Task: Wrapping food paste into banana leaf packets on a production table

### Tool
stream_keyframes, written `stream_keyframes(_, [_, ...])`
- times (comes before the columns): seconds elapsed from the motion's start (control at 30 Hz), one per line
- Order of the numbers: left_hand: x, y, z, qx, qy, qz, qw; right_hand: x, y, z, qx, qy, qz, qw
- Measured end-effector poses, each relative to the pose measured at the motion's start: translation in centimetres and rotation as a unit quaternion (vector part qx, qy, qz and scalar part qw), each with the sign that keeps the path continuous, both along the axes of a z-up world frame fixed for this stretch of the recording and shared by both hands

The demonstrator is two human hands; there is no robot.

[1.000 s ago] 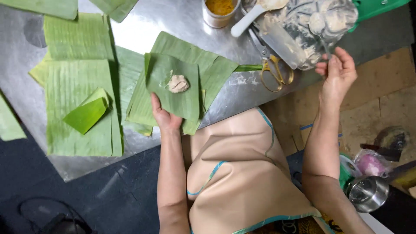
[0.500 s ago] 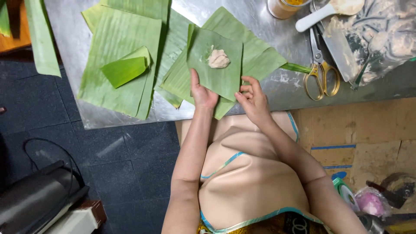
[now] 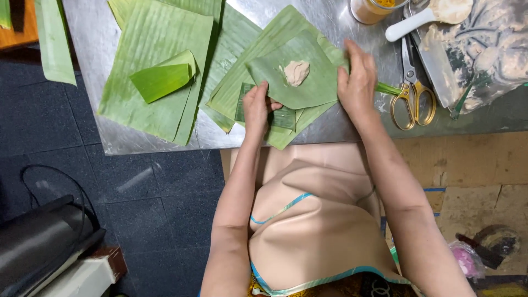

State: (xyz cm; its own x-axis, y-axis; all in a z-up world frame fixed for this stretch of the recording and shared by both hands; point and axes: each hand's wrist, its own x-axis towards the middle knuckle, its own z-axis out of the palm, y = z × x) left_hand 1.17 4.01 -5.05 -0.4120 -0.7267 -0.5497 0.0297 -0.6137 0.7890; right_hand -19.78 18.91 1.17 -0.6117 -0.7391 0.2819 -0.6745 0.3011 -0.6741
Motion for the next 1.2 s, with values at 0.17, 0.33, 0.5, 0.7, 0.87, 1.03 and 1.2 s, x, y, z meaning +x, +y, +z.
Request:
stream_keyframes(0.17, [-0.5, 0.0, 2.8, -0.030, -0.081, -0.087, 0.992, 7.2, -0.2, 3.0, -0.046, 0.136, 0.057, 0.988])
stream_keyframes(0.33, [0.1, 0.0, 2.3, -0.073, -0.048, -0.176, 0.980, 9.0, 0.2, -2.4, 0.059, 0.148, 0.056, 0.986])
stream_keyframes(0.5, [-0.3, -0.2, 4.5, -0.135, 0.036, -0.199, 0.970, 3.7, -2.0, -1.2, -0.007, 0.054, 0.060, 0.997])
stream_keyframes(0.7, [-1.1, 0.7, 6.4, -0.224, -0.026, -0.181, 0.957, 0.2, -4.1, 0.6, -0.067, -0.092, 0.062, 0.992])
stream_keyframes(0.87, [-2.6, 0.3, 7.5, -0.413, -0.123, -0.270, 0.861, 0.0, -4.6, -1.0, -0.077, -0.058, 0.022, 0.995])
stream_keyframes(1.03, [-4.5, 0.1, 7.1, -0.411, -0.252, -0.353, 0.802, -0.1, -5.1, -1.4, -0.053, 0.018, -0.029, 0.998])
stream_keyframes(1.2, [-5.5, -0.3, 6.2, -0.452, -0.271, -0.347, 0.776, -1.0, -5.3, -1.9, -0.043, 0.023, -0.034, 0.998])
